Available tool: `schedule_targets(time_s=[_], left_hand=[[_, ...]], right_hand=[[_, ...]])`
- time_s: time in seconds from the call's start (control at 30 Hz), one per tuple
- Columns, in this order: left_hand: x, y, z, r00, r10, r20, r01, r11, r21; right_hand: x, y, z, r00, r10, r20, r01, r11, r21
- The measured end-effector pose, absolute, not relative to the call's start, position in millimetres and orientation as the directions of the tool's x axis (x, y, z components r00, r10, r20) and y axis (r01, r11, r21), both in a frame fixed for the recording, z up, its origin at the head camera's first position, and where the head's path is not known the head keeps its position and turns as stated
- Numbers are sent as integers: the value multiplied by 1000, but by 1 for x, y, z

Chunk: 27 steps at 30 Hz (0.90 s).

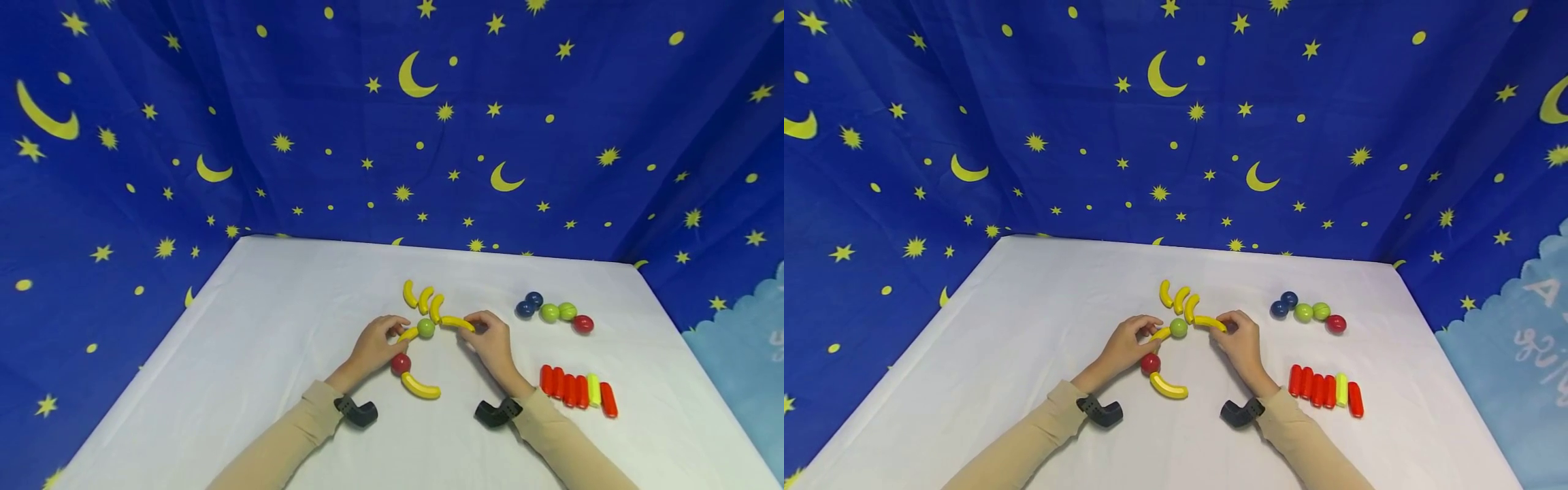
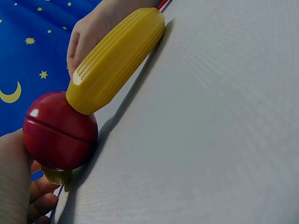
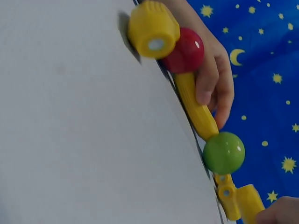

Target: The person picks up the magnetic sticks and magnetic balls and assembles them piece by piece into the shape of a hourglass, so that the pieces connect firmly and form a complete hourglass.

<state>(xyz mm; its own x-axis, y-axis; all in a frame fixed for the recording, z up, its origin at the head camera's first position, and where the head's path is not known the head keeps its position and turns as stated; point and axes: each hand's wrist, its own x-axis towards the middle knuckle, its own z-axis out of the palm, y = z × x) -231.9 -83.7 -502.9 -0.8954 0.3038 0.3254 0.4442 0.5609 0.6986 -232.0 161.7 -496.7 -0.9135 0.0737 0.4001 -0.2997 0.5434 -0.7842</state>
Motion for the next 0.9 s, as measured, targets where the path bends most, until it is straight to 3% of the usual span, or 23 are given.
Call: schedule_targets(time_s=[0.3,0.73,0.9], left_hand=[[-230,-82,-502,-910,300,287,413,586,697],[-230,-83,-502,-855,446,264,501,585,638],[-231,-84,-502,-841,472,264,521,574,632]], right_hand=[[-225,153,-495,-916,53,397,-318,507,-801],[-217,139,-498,-927,-91,364,-363,470,-805],[-218,138,-498,-928,-122,352,-362,516,-776]])
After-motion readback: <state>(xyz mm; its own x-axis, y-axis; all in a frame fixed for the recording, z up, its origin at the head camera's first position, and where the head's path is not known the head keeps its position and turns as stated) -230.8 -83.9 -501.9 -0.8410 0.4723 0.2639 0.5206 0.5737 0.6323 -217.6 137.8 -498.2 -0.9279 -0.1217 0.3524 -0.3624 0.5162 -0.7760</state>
